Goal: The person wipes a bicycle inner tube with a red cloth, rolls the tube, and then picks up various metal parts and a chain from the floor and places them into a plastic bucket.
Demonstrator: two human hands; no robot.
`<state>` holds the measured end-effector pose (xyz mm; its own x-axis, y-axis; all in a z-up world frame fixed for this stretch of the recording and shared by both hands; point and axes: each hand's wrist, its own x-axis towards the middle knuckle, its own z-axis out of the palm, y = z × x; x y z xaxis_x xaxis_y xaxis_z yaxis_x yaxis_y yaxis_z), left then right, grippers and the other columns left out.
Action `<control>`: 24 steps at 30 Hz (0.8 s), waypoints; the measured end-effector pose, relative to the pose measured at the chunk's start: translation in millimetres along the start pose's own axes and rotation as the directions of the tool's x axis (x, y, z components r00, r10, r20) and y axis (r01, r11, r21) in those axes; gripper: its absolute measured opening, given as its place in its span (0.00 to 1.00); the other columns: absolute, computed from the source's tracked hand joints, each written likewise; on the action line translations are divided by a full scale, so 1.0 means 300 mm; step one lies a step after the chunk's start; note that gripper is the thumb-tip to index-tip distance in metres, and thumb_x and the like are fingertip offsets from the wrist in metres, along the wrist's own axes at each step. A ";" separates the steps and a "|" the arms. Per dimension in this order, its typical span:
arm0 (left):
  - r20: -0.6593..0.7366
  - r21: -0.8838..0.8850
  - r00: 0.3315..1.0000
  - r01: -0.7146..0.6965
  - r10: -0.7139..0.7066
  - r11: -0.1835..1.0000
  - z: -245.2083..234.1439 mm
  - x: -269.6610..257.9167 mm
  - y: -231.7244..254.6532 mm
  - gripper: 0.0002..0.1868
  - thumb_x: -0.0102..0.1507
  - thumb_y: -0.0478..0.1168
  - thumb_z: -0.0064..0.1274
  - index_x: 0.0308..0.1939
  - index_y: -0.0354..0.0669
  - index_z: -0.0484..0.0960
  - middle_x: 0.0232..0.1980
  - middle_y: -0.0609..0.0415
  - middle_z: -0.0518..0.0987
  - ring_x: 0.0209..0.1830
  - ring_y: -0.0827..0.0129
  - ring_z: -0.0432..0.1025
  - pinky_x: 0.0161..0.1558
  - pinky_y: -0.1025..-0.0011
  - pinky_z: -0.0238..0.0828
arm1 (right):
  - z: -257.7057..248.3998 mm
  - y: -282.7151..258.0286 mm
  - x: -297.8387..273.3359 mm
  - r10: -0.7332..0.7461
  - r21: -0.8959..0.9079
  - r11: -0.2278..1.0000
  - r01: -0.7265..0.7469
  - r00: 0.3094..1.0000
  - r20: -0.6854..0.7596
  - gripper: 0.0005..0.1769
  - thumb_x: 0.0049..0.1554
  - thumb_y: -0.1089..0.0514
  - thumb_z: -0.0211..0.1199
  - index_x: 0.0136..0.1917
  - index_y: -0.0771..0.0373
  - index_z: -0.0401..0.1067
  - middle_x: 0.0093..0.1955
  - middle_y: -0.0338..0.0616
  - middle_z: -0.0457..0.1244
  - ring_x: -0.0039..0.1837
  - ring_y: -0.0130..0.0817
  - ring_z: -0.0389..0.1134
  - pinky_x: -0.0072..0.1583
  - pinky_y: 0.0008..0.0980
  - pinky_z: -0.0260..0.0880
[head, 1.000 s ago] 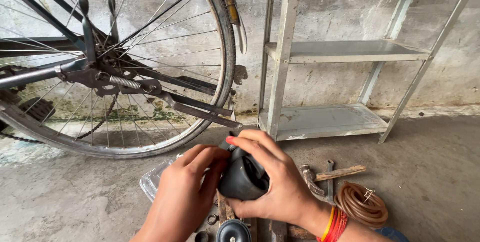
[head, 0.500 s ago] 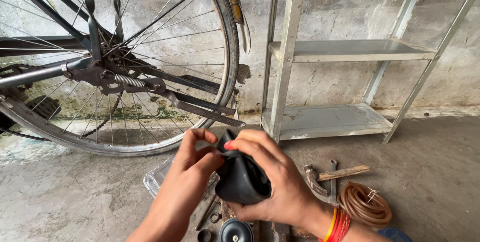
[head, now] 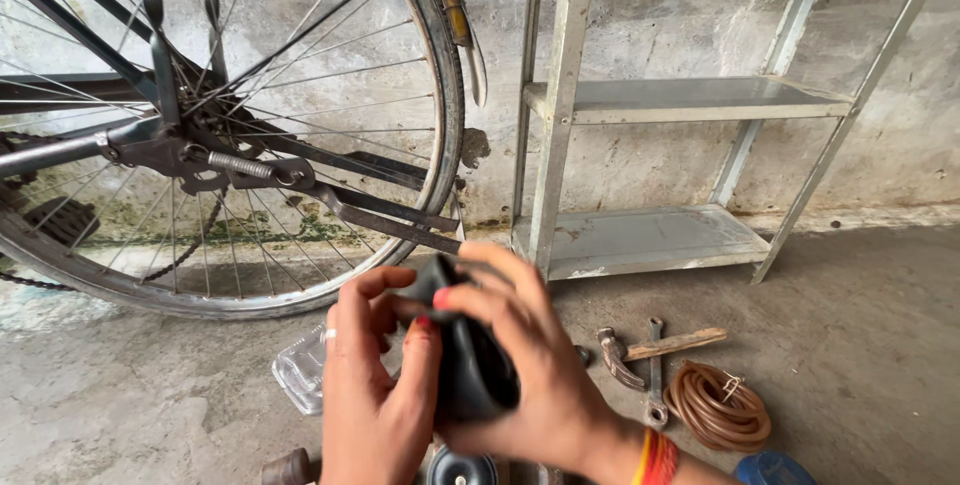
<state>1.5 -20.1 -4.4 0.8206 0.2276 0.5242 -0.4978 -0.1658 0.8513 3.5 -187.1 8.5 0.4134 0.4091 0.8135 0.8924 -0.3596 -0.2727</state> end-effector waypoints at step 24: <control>0.337 -0.348 0.577 0.810 -0.744 0.471 0.265 -0.042 -0.328 0.28 0.63 0.48 0.55 0.67 0.48 0.75 0.51 0.56 0.82 0.43 0.66 0.74 0.37 0.63 0.65 | -0.117 0.105 -0.190 0.626 0.501 0.381 -0.777 0.616 0.478 0.58 0.43 0.68 0.76 0.79 0.52 0.48 0.64 0.47 0.64 0.62 0.31 0.69 0.63 0.31 0.70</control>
<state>62.4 -82.9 -96.6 0.9386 -0.0689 -0.3381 0.3327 0.4400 0.8341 1.7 -251.0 -28.5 0.9000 0.4276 0.0844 0.1094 -0.0342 -0.9934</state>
